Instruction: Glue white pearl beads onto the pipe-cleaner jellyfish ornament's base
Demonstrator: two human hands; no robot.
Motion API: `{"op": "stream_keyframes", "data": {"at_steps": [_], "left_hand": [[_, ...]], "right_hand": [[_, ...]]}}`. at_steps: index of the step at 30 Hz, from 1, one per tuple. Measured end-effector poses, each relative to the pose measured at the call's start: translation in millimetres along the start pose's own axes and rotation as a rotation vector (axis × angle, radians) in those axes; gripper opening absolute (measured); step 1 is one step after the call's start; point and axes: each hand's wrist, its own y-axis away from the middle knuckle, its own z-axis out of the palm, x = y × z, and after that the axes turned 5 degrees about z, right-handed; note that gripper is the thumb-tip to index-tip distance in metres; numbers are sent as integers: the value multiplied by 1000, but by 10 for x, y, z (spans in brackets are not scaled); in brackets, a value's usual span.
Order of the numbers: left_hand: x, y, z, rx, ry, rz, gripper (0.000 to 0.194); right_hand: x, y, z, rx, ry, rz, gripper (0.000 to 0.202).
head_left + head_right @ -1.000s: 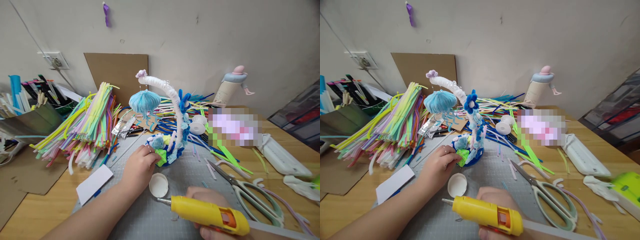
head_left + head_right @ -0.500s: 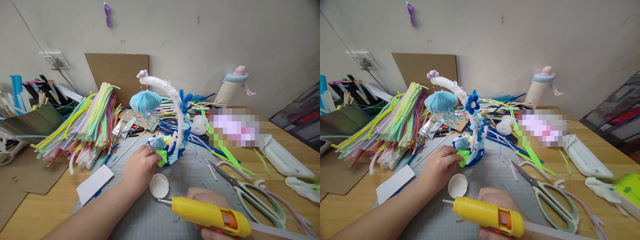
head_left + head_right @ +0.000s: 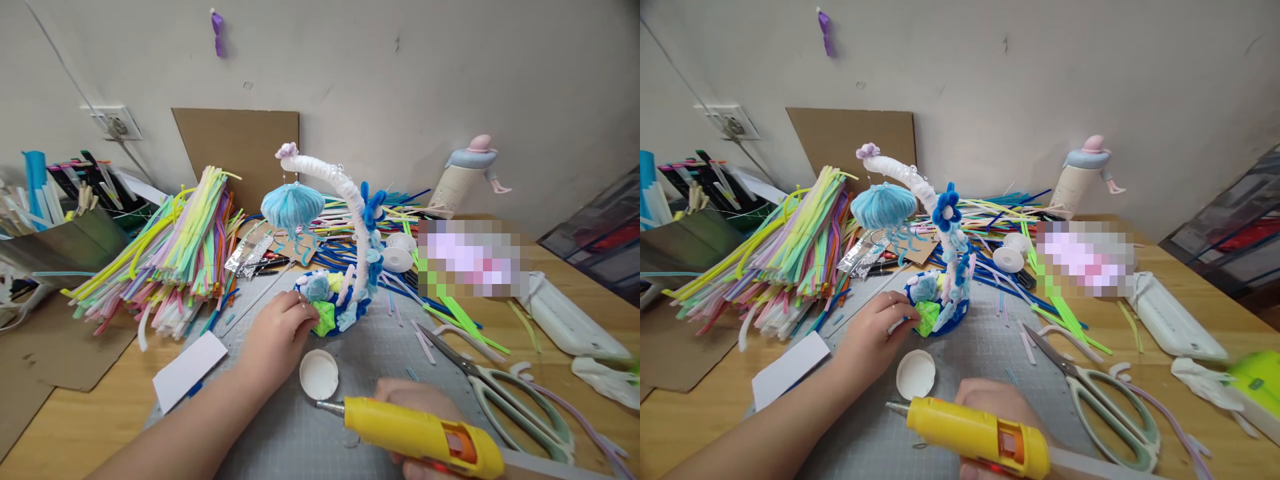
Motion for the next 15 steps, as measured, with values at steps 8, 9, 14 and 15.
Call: {"op": "stream_keyframes", "data": {"at_steps": [8, 9, 14, 15], "left_hand": [[46, -20, 63, -60, -9, 13, 15], [45, -21, 65, -63, -13, 9, 15], [38, -29, 77, -65, -21, -9, 15], [38, -30, 81, -65, -22, -11, 15]], "right_hand": [[9, 5, -17, -23, -23, -14, 38], [15, 1, -17, -22, -22, -11, 38], [30, -4, -20, -8, -1, 3, 40], [29, -1, -21, -13, 0, 2, 40]]}}
